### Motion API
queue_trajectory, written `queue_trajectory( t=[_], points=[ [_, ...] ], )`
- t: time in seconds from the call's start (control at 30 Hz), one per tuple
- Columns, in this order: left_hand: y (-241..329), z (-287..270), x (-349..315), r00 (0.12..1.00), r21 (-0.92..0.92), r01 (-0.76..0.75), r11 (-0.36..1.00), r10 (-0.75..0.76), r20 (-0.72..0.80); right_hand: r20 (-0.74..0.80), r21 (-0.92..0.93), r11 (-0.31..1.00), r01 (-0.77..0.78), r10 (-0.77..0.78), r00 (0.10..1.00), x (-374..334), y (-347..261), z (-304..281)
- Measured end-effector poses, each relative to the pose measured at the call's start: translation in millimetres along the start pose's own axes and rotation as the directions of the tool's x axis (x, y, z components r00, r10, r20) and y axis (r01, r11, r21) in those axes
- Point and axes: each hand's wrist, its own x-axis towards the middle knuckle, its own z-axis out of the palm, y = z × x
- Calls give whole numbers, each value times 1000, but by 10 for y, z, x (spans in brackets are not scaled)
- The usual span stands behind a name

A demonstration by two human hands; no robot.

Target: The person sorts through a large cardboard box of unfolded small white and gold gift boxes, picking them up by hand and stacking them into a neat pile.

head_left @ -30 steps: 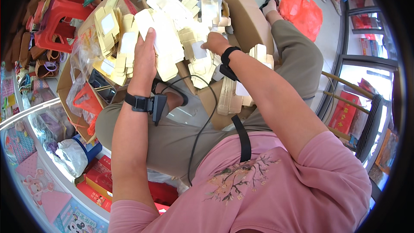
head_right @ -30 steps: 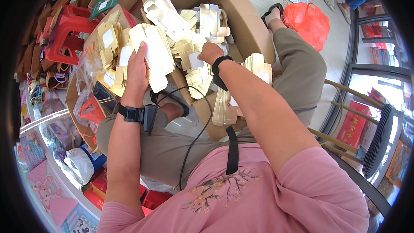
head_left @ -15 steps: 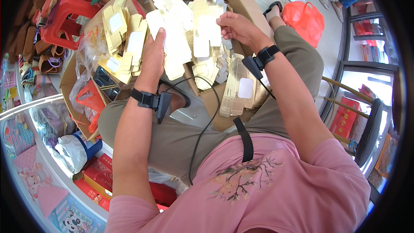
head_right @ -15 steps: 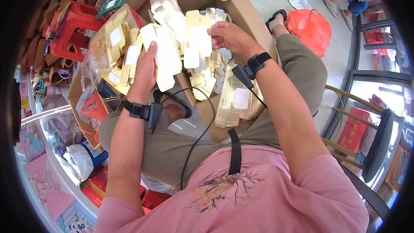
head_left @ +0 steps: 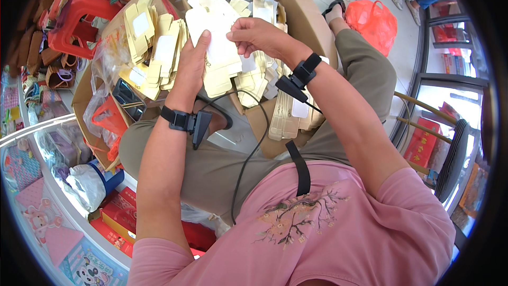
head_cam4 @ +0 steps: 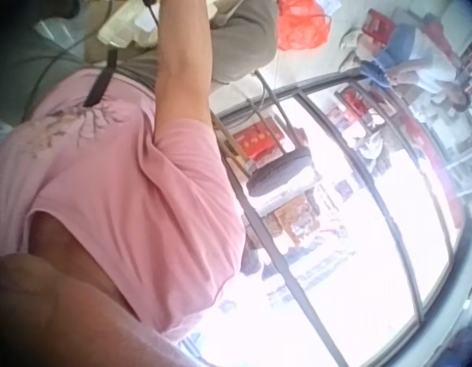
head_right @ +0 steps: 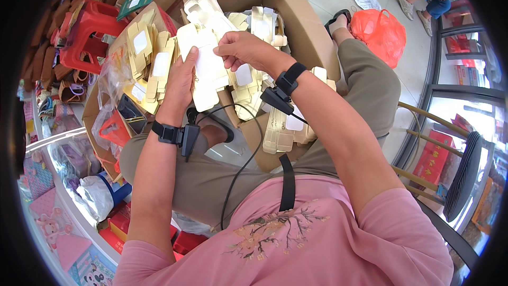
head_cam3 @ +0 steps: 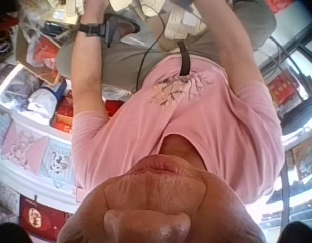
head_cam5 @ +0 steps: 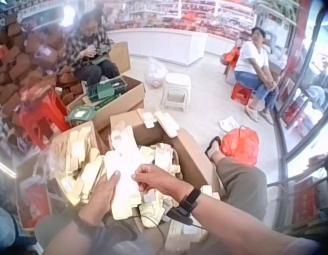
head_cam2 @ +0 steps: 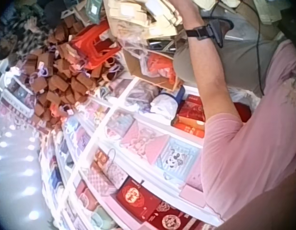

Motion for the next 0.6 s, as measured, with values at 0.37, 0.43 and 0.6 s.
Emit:
queue_trajectory(
  t=[0.37,0.43,0.6],
  points=[
    [54,-106,93,974,-131,-184,974,162,-161,-383,-412,839,-355,195,903,361,806,-405],
    [43,-131,88,974,-131,-174,976,152,-165,-395,-502,743,-443,259,881,371,895,-366],
    [14,-160,103,981,-108,-151,983,135,-142,-511,-664,571,-483,125,851,397,1149,-273]
  ],
)
